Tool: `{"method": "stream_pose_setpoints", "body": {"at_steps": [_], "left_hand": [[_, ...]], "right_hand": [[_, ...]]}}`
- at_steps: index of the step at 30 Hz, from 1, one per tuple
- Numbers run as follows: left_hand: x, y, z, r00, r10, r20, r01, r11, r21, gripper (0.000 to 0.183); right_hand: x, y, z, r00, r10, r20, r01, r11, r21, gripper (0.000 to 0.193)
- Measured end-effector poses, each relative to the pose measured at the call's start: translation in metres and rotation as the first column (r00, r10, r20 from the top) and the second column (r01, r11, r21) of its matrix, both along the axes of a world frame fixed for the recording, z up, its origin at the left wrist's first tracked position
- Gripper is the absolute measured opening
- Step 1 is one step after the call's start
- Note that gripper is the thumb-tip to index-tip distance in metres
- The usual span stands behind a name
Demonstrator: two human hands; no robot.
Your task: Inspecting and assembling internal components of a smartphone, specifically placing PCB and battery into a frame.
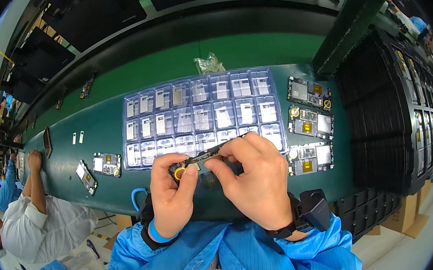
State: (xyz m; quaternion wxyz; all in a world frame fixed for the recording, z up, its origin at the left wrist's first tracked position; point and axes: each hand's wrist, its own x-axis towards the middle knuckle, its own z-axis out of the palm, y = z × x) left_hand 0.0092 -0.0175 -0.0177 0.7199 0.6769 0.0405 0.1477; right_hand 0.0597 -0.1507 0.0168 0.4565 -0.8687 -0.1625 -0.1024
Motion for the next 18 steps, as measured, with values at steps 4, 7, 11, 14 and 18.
{"method": "stream_pose_setpoints", "body": {"at_steps": [4, 7, 11, 14, 18], "left_hand": [[-0.001, -0.001, 0.006, 0.998, -0.043, -0.046, 0.039, 0.997, -0.072, 0.019], [0.000, -0.001, 0.007, 0.997, -0.061, -0.047, 0.056, 0.992, -0.115, 0.020], [0.000, -0.002, 0.008, 0.997, -0.070, -0.043, 0.064, 0.990, -0.128, 0.020], [-0.001, -0.002, 0.008, 0.995, -0.081, -0.058, 0.074, 0.990, -0.121, 0.019], [0.000, -0.005, 0.005, 1.000, -0.022, 0.020, 0.023, 1.000, -0.007, 0.017]], "right_hand": [[-0.001, -0.001, 0.005, 0.999, -0.031, -0.024, 0.032, 0.999, 0.033, 0.022], [0.005, -0.004, 0.001, 0.992, -0.064, 0.113, 0.056, 0.996, 0.071, 0.030], [0.008, -0.006, -0.009, 0.997, -0.035, 0.066, 0.029, 0.995, 0.093, 0.034], [0.007, -0.011, -0.015, 0.988, 0.086, -0.129, -0.051, 0.966, 0.254, 0.028], [0.002, -0.009, -0.018, 0.992, 0.056, -0.113, -0.021, 0.957, 0.289, 0.020]]}}
